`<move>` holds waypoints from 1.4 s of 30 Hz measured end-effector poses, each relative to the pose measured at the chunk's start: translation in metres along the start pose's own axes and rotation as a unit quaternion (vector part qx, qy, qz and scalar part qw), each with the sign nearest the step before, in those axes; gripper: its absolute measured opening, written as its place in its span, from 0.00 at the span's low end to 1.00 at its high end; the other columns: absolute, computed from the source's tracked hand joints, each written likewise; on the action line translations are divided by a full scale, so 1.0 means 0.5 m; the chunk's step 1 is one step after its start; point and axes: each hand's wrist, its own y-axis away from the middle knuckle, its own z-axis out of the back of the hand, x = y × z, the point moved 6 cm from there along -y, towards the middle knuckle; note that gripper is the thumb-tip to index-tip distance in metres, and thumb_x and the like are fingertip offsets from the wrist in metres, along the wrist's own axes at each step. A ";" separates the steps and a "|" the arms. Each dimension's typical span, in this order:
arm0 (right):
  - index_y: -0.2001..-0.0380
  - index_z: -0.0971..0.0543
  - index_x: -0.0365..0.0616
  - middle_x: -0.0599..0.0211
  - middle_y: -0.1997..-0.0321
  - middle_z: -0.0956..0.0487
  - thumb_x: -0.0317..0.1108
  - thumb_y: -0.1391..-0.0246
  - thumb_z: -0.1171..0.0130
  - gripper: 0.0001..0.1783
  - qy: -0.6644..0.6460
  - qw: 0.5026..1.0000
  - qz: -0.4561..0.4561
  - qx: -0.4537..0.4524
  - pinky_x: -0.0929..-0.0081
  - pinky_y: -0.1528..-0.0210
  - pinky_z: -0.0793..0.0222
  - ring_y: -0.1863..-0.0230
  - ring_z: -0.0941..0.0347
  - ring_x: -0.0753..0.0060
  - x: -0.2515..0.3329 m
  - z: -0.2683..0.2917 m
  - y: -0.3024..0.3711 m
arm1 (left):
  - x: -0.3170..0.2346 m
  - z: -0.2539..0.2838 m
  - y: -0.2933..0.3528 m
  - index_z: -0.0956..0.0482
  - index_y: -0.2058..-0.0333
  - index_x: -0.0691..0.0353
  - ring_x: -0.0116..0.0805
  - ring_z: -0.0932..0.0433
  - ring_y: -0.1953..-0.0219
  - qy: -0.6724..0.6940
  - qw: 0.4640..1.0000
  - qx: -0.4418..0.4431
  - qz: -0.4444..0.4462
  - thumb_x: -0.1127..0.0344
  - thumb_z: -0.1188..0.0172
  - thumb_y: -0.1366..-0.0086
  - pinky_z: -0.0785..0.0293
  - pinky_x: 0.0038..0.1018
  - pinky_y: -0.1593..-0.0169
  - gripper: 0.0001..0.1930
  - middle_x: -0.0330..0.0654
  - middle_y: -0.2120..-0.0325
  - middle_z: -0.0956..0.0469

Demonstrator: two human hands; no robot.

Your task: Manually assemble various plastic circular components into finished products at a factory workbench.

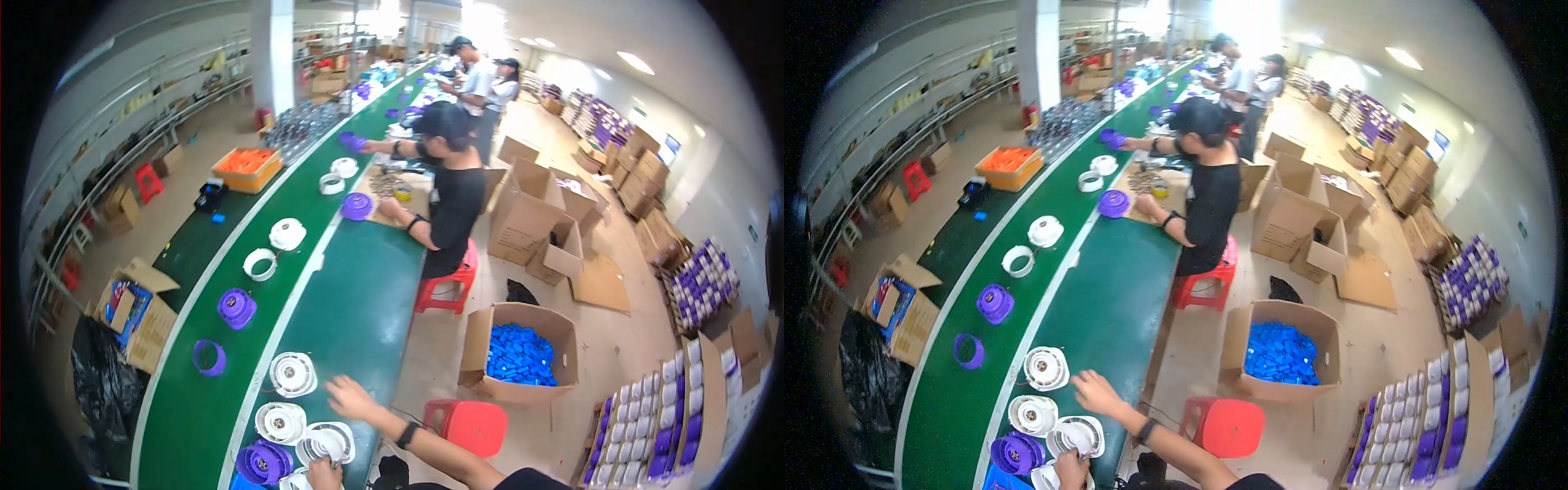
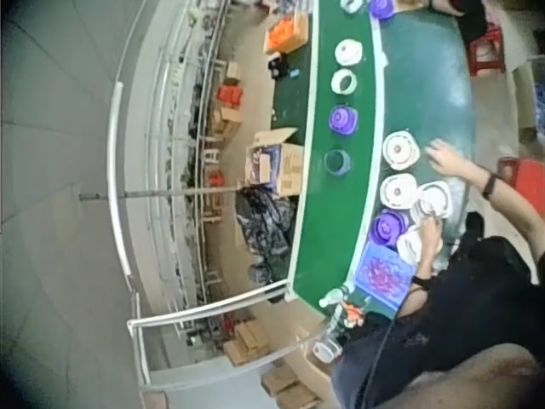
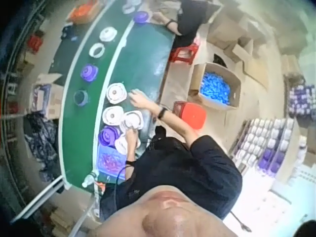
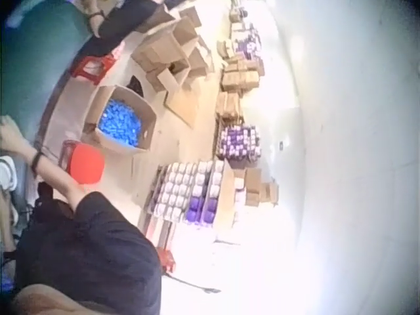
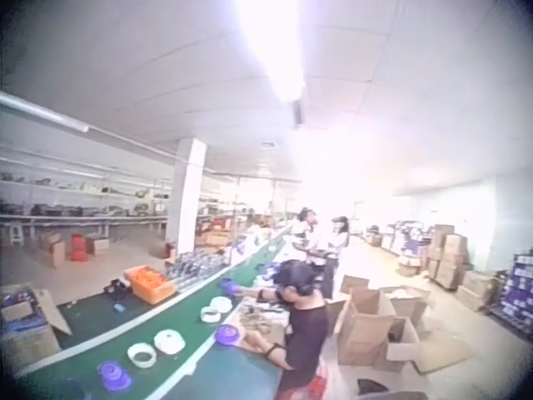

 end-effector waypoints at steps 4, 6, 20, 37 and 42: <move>0.59 0.25 0.38 0.45 0.59 0.24 0.41 0.49 0.48 0.19 -0.113 0.976 -0.180 -0.038 0.56 0.53 0.33 0.55 0.28 0.47 -0.145 0.083 0.383 | -0.015 0.051 0.010 0.22 0.72 0.65 0.52 0.23 0.66 -0.062 0.998 -0.020 0.002 0.58 0.35 0.54 0.27 0.45 0.62 0.16 0.52 0.73 0.22; 0.62 0.24 0.36 0.48 0.62 0.22 0.40 0.50 0.47 0.18 -0.069 0.927 -0.369 0.002 0.57 0.57 0.30 0.59 0.26 0.45 -0.237 0.109 0.663 | -0.003 0.047 0.011 0.24 0.67 0.65 0.51 0.24 0.58 -0.073 0.997 0.028 0.013 0.61 0.31 0.59 0.27 0.43 0.56 0.21 0.50 0.68 0.22; 0.64 0.24 0.38 0.57 0.74 0.20 0.30 0.46 0.53 0.10 -0.233 0.269 -0.763 -0.540 0.75 0.79 0.27 0.78 0.22 0.70 0.501 -0.274 2.064 | -0.446 -0.223 0.435 0.22 0.60 0.58 0.46 0.20 0.67 -0.142 0.818 0.321 -0.456 0.61 0.38 0.53 0.24 0.37 0.61 0.19 0.46 0.73 0.19; 0.56 0.25 0.41 0.63 0.65 0.20 0.35 0.44 0.52 0.15 -0.278 0.321 -0.622 -0.658 0.74 0.65 0.27 0.65 0.23 0.72 0.406 -0.043 2.376 | -1.002 -0.847 0.959 0.27 0.52 0.62 0.41 0.21 0.62 -0.200 0.476 0.582 -0.629 0.61 0.40 0.45 0.26 0.32 0.55 0.22 0.48 0.65 0.20; 0.60 0.23 0.40 0.66 0.71 0.20 0.34 0.44 0.50 0.12 -0.119 0.414 -0.643 -0.633 0.77 0.67 0.28 0.66 0.23 0.77 0.400 0.269 2.610 | -1.333 -0.841 1.211 0.28 0.50 0.62 0.44 0.23 0.59 -0.222 0.440 0.536 -0.686 0.59 0.43 0.44 0.28 0.35 0.53 0.23 0.49 0.62 0.22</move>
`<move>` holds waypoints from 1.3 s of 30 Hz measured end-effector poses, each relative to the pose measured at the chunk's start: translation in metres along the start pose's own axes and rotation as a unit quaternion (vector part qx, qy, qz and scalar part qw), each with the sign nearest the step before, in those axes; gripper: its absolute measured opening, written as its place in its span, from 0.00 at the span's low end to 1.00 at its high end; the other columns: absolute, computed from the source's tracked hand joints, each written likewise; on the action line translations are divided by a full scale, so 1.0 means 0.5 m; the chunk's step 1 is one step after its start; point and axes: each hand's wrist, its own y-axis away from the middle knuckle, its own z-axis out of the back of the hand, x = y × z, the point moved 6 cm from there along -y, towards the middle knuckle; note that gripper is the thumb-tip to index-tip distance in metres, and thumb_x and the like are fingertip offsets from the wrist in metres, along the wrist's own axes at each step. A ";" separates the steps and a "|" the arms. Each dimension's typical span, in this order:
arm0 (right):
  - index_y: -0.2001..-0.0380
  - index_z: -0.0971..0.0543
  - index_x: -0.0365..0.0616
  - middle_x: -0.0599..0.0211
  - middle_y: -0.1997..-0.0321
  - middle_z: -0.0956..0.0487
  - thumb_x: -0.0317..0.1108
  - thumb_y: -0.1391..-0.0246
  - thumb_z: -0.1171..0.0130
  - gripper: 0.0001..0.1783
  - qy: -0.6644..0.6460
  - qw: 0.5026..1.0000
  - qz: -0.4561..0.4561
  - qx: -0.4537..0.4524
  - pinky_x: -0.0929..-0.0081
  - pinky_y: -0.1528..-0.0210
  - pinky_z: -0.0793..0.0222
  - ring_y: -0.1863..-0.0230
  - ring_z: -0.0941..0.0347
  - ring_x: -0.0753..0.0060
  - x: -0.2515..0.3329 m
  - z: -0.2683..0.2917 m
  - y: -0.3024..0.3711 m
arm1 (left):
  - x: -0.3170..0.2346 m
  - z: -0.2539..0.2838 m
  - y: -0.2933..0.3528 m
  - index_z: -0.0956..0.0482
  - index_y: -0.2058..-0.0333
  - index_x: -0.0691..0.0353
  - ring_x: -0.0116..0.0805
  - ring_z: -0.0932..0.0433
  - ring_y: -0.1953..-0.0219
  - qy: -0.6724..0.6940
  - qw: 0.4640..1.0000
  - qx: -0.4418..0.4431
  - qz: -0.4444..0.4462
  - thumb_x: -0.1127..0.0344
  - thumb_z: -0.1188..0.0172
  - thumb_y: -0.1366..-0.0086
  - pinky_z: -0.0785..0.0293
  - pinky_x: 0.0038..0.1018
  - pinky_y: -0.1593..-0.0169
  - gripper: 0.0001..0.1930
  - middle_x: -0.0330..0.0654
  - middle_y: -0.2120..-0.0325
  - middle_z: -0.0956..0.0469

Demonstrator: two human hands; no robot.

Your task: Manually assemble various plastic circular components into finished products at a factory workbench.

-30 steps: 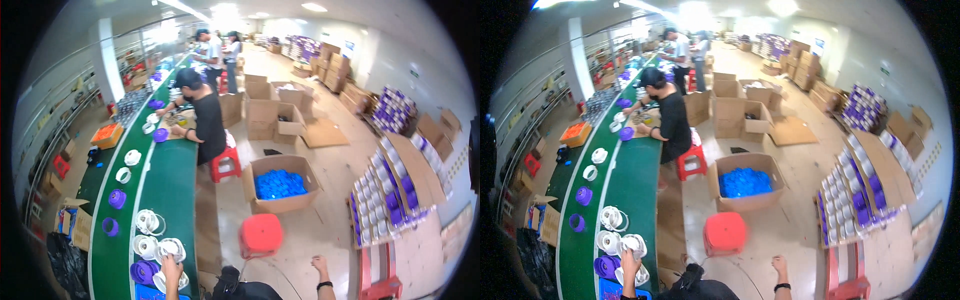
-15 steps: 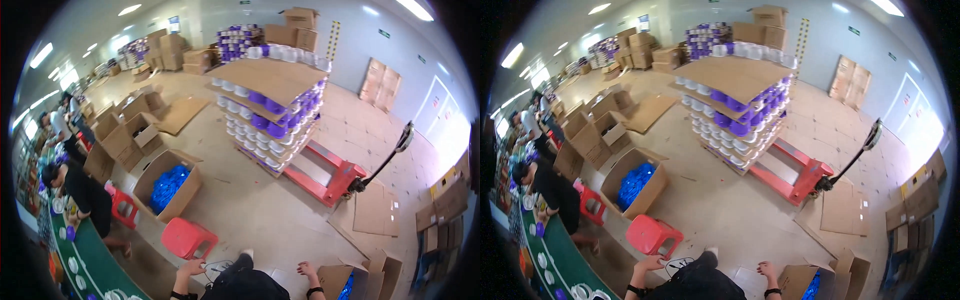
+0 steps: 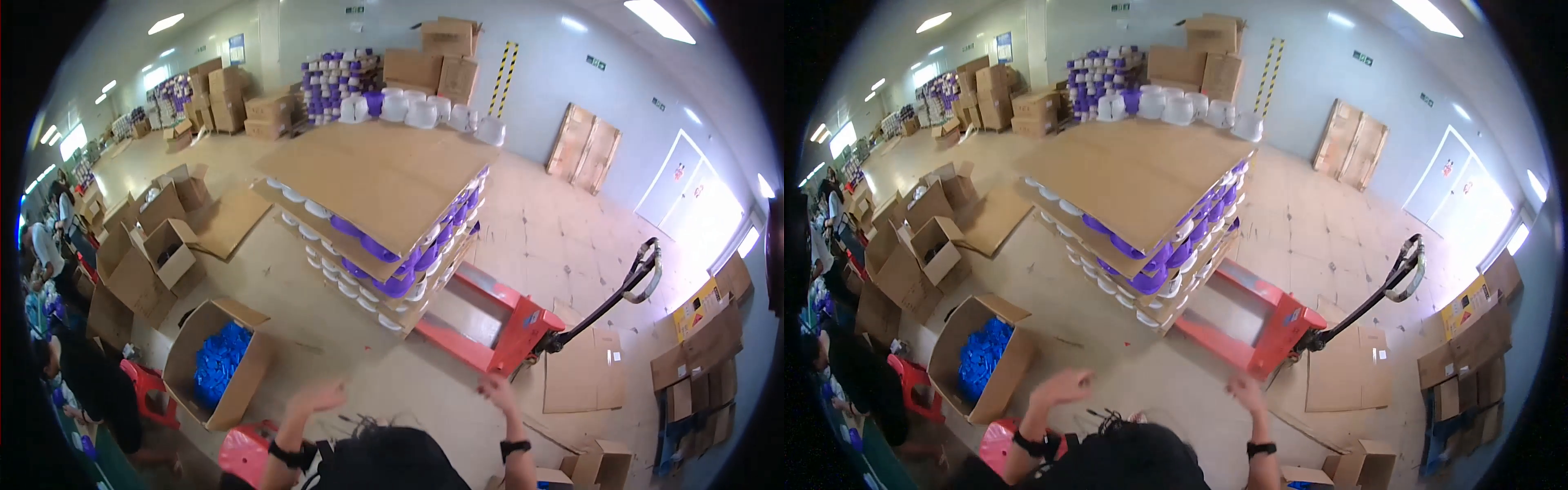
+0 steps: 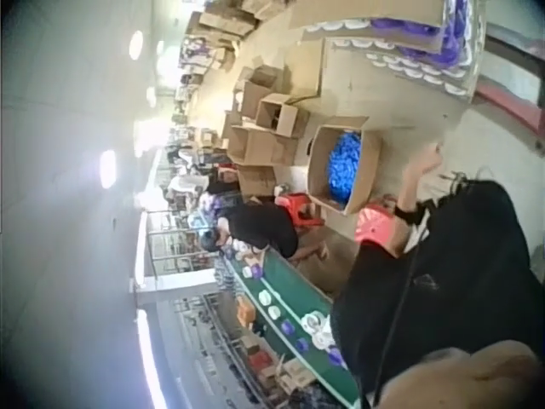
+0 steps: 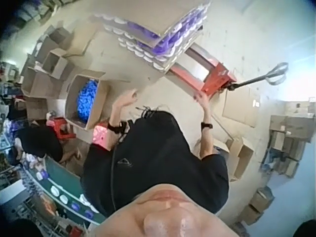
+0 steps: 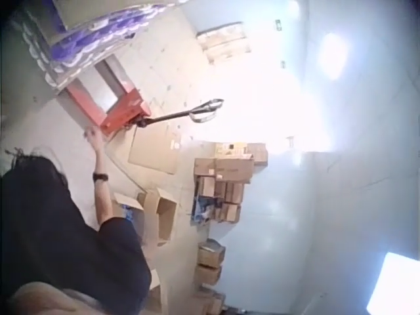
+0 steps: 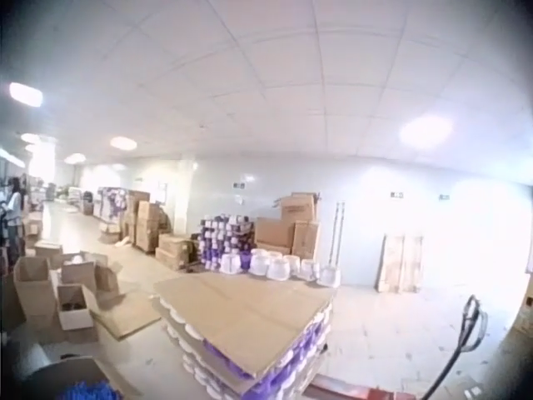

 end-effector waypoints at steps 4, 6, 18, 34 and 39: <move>0.65 0.22 0.37 0.66 0.71 0.21 0.30 0.48 0.46 0.09 0.071 0.990 0.107 -0.059 0.76 0.65 0.29 0.67 0.25 0.75 0.199 0.170 -0.179 | -0.273 0.299 -0.073 0.32 0.48 0.60 0.48 0.27 0.54 -0.065 0.976 -0.024 -0.208 0.58 0.45 0.42 0.31 0.36 0.50 0.24 0.51 0.56 0.25; 0.66 0.22 0.37 0.66 0.70 0.21 0.30 0.49 0.45 0.09 0.133 0.975 0.164 -0.070 0.75 0.62 0.29 0.67 0.25 0.74 0.307 0.252 -0.298 | -0.341 0.441 -0.095 0.32 0.49 0.60 0.47 0.27 0.52 -0.070 0.976 0.009 -0.207 0.58 0.44 0.44 0.32 0.35 0.50 0.24 0.52 0.56 0.26; 0.61 0.23 0.34 0.53 0.64 0.20 0.31 0.56 0.41 0.17 0.287 0.865 0.369 -0.182 0.67 0.55 0.29 0.60 0.24 0.61 0.906 0.757 -1.076 | -0.589 1.196 -0.665 0.26 0.53 0.59 0.45 0.22 0.62 -0.543 0.826 -0.127 0.082 0.58 0.36 0.53 0.26 0.35 0.58 0.26 0.48 0.65 0.21; 0.70 0.18 0.37 0.51 0.71 0.20 0.40 0.65 0.39 0.19 0.401 0.878 0.258 -0.030 0.63 0.63 0.28 0.68 0.23 0.55 0.859 0.792 -1.553 | -0.501 1.120 -1.570 0.33 0.49 0.58 0.48 0.28 0.51 -0.332 0.897 -0.274 -0.100 0.69 0.39 0.56 0.31 0.38 0.49 0.31 0.49 0.58 0.24; 0.68 0.18 0.40 0.54 0.71 0.20 0.40 0.69 0.32 0.21 0.434 0.873 0.221 0.010 0.64 0.64 0.28 0.68 0.23 0.56 0.866 0.776 -1.580 | -0.485 1.135 -1.645 0.28 0.54 0.59 0.45 0.23 0.58 -0.266 0.918 -0.275 -0.101 0.65 0.35 0.58 0.27 0.34 0.54 0.28 0.49 0.61 0.22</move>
